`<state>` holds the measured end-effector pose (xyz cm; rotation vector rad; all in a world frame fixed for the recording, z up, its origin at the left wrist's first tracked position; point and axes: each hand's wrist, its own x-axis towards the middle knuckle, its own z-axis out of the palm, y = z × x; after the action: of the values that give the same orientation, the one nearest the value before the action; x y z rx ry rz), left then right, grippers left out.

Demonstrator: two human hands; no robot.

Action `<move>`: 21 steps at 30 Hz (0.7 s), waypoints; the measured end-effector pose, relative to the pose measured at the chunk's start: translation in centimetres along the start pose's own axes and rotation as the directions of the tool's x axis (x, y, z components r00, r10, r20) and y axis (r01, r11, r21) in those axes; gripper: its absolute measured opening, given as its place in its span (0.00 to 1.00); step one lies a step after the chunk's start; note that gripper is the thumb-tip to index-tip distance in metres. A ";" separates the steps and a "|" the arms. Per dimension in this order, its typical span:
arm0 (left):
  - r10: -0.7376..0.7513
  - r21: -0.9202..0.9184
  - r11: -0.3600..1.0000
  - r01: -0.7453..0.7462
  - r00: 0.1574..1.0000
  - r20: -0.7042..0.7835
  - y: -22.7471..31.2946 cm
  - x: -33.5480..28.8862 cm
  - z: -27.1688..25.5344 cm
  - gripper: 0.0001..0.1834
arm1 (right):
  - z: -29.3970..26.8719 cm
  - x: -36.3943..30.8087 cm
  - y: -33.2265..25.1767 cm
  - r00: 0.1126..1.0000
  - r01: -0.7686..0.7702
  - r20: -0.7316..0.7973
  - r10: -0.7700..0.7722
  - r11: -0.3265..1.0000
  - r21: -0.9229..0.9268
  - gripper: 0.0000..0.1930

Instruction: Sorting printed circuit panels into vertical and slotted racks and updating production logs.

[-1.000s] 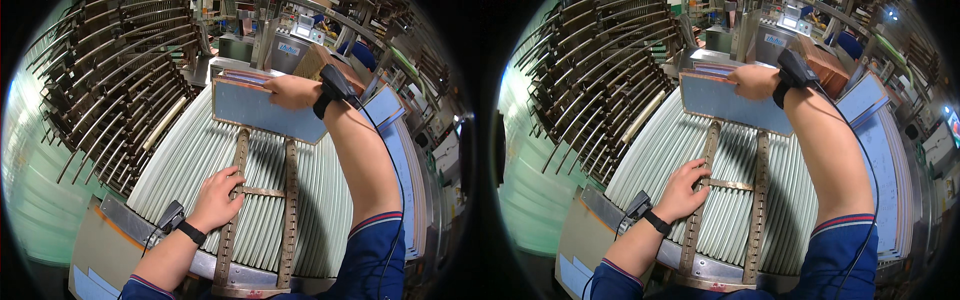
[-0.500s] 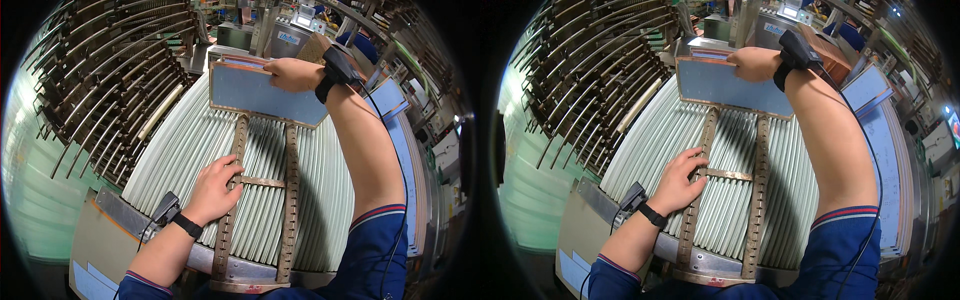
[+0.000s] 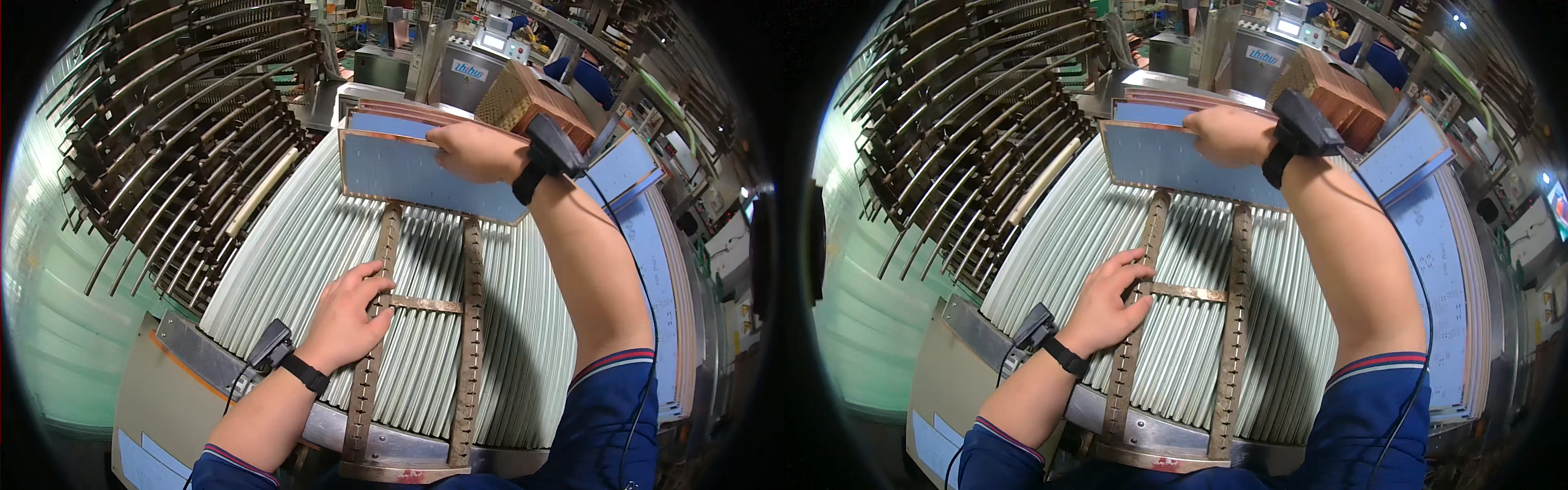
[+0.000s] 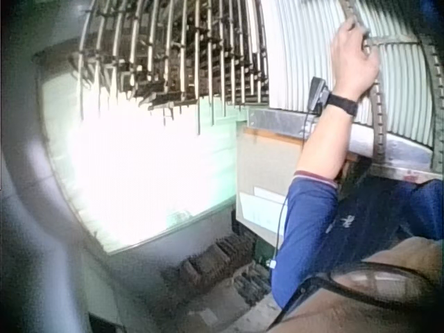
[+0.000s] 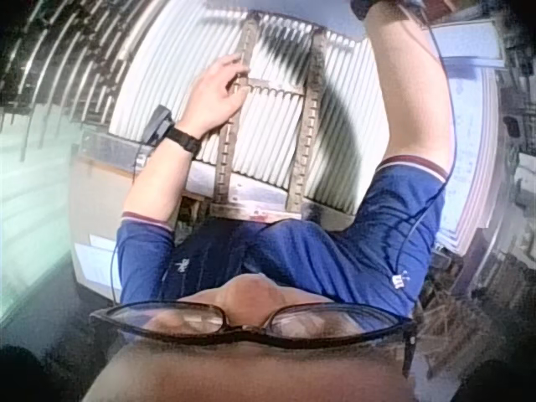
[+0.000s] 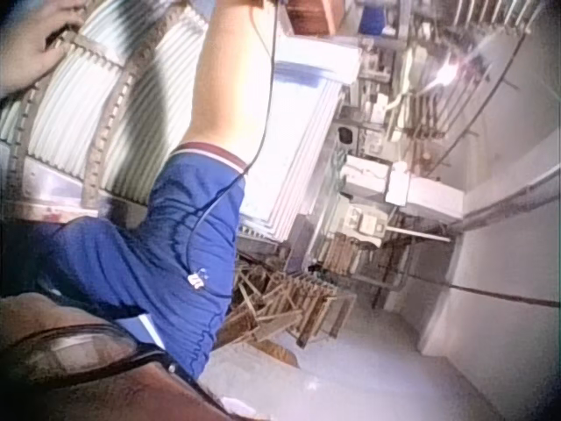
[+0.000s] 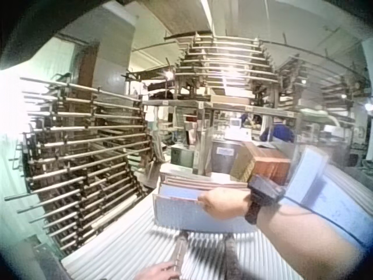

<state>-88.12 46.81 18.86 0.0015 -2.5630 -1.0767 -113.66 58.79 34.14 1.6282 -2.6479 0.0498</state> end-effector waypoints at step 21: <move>-0.012 -0.059 0.998 0.013 1.000 0.014 0.2 0.2 0.4 0.20 | 7.2 -20.7 18.6 -0.264 -0.427 -0.795 0.546 0.673 0.604 0.27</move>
<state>-88.42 47.16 18.80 -0.0046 -2.5454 -1.1608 -121.06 85.29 25.87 -0.0843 -1.6799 0.9700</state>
